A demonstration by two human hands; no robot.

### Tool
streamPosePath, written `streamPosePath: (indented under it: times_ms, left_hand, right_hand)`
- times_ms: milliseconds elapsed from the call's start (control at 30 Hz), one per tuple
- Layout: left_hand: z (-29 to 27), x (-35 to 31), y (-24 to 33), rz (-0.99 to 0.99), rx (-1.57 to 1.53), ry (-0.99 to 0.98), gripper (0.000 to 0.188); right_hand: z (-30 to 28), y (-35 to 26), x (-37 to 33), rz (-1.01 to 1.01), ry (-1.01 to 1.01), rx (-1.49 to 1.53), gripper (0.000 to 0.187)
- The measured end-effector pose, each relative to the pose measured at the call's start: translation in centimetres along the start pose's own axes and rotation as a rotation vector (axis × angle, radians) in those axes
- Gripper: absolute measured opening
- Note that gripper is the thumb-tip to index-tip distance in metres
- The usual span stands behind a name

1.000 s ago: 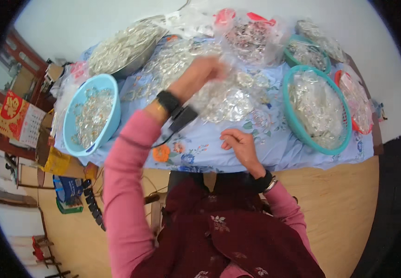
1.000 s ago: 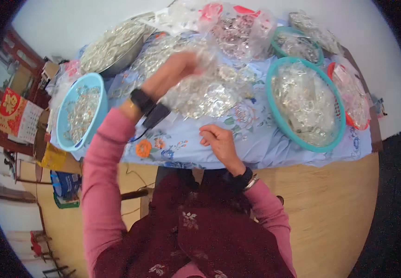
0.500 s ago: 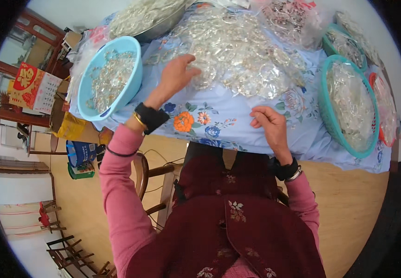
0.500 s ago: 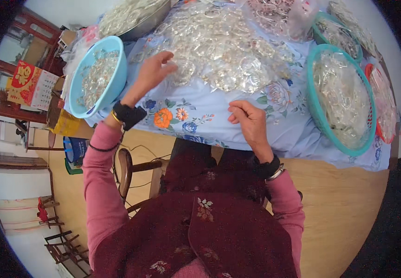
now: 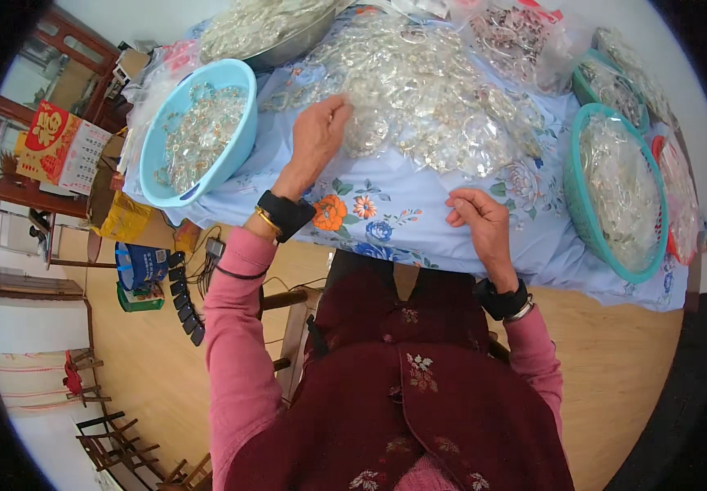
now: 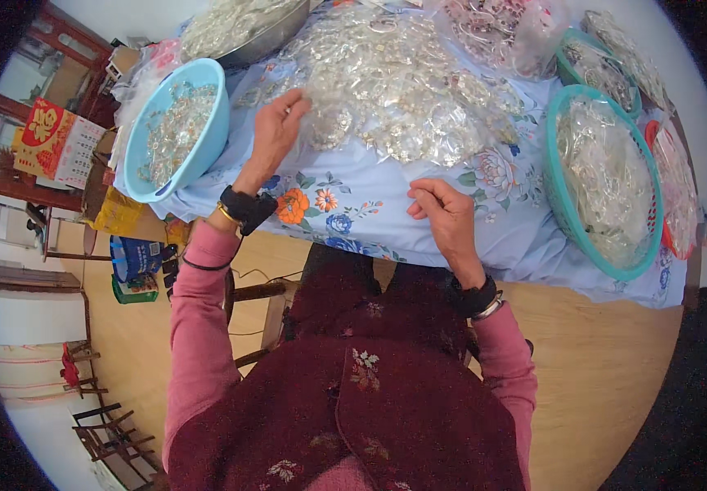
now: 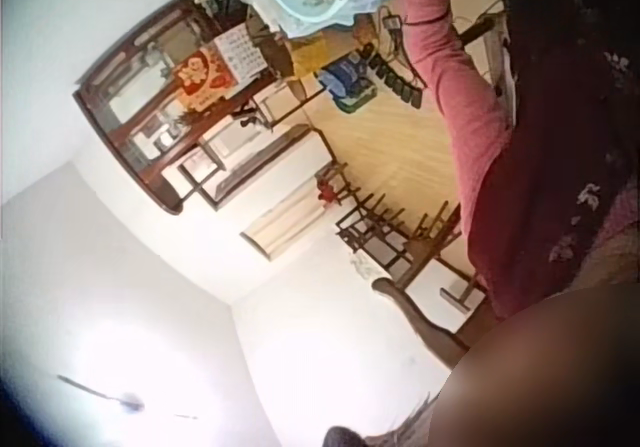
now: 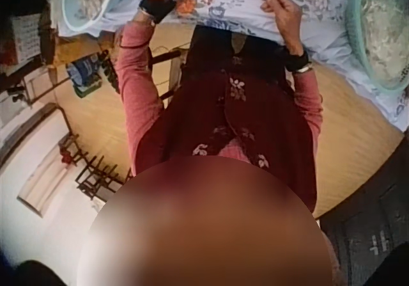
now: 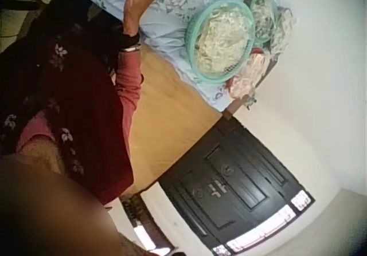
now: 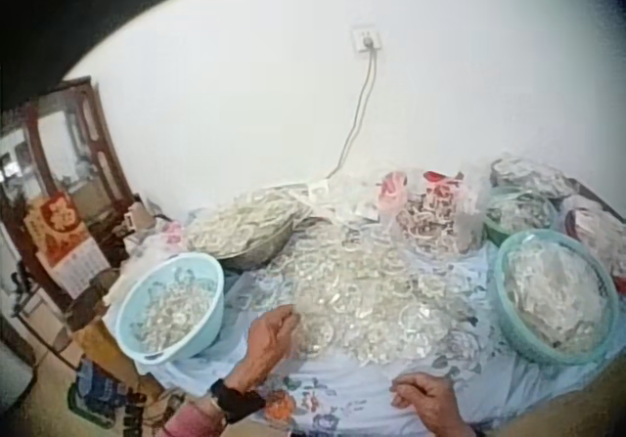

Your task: Sort small metal or plastic parts from a large pile and place them into individual small plastic bags.

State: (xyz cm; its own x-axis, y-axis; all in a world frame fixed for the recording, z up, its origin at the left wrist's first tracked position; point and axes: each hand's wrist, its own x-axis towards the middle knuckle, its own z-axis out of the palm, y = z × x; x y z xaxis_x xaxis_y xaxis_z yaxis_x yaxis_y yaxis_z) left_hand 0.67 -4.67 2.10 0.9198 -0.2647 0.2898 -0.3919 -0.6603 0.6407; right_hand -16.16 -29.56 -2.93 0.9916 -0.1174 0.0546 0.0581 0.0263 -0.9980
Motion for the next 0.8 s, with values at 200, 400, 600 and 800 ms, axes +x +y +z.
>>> streamPosePath:
  times_ms: [200, 400, 600, 800]
  left_hand:
    - [0.9, -3.1, 7.2, -0.289, -0.825, -0.317, 0.024]
    - [4.4, -5.9, 9.0, -0.371, -0.917, -0.543, 0.021]
    - [4.8, -6.1, 8.8, -0.35, -0.921, -0.529, 0.02]
    - [4.8, -6.3, 7.9, -0.09, -0.765, -0.528, 0.014]
  right_hand:
    - [0.8, -2.2, 0.0, 0.084, 0.093, 0.252, 0.022]
    - [0.7, -2.4, 0.1, 0.107, 0.055, 0.449, 0.024]
    - [0.5, -3.0, -0.1, 0.117, 0.079, 0.349, 0.022]
    - [0.2, -2.7, -0.6, 0.038, 0.164, 0.085, 0.019]
